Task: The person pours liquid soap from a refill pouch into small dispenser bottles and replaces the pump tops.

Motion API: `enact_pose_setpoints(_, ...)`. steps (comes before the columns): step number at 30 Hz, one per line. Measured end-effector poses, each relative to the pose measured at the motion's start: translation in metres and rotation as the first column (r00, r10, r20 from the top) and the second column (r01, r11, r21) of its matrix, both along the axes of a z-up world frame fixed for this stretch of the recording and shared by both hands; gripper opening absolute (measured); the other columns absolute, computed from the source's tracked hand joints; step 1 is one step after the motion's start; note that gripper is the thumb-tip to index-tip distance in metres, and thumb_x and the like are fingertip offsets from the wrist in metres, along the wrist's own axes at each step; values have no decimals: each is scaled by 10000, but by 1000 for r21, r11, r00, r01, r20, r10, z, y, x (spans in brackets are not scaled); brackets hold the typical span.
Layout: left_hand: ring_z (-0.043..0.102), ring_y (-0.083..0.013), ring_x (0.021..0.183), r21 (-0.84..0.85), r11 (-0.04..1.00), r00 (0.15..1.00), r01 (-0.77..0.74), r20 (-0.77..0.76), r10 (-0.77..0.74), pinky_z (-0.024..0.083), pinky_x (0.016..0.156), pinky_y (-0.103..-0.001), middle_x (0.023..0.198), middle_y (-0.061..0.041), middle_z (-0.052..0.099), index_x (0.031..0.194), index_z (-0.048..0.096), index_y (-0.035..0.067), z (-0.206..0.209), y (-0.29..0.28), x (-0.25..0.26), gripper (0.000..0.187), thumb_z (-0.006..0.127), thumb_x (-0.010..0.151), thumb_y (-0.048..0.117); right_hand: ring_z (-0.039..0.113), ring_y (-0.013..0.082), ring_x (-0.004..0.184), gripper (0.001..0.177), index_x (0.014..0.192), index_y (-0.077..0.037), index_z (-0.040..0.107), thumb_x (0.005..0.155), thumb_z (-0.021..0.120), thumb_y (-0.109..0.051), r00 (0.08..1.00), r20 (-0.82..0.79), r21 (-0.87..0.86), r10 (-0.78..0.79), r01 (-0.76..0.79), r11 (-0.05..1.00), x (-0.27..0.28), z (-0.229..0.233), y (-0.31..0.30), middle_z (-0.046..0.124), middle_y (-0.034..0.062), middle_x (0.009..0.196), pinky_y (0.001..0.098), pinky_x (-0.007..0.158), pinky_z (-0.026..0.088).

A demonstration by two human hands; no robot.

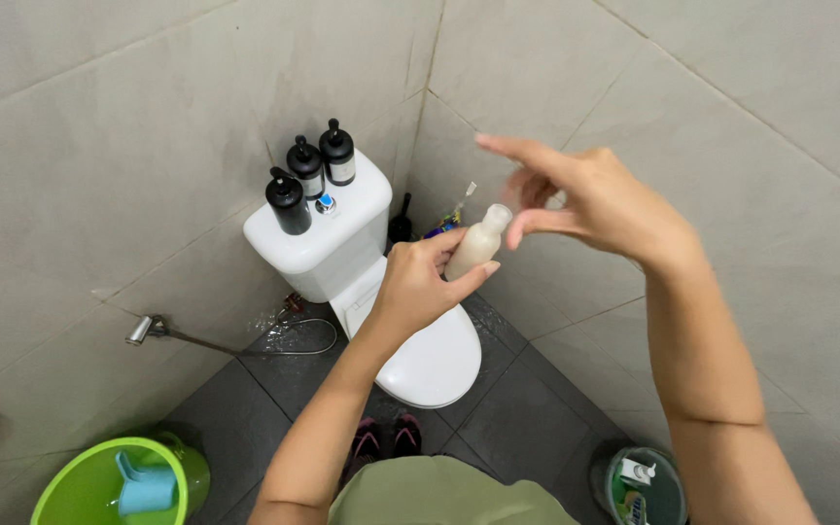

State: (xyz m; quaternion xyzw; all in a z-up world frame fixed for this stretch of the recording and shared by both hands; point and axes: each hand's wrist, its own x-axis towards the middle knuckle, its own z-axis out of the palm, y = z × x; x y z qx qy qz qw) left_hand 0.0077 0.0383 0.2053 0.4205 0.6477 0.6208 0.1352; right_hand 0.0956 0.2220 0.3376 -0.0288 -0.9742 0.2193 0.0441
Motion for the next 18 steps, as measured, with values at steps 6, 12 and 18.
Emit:
enact_pose_setpoints(6, 778, -149, 732, -102, 995, 1000, -21, -19, 20, 579, 669, -282, 824, -129, 783, 1129, 748, 27, 5, 5, -2, 401, 828, 823, 272, 789, 200, 895, 569, 1420, -191, 568, 890, 768, -243, 964, -146, -37, 221, -229, 973, -1, -1, 3, 808, 40, 928, 348, 785, 642)
enact_pose_setpoints(12, 742, -162, 711, -38, 998, 996, -50, -77, 47, 575, 671, -289, 835, -139, 776, 1160, 745, 23, 0, 10, -2, 442, 836, 817, 287, 792, 201, 997, 571, 1444, -169, 551, 895, 700, -213, 955, -149, -188, 256, -281, 941, 1, 3, 0, 803, 36, 1120, 340, 804, 607)
enact_pose_setpoints(18, 680, -135, 634, -17, 997, 993, -70, -96, 68, 546, 614, -301, 798, -123, 760, 1160, 747, 28, -1, 12, -3, 435, 838, 819, 283, 761, 213, 1032, 652, 1458, -154, 534, 858, 787, -182, 943, -247, -163, 222, -266, 950, 1, -2, -1, 762, 85, 1184, 347, 865, 594)
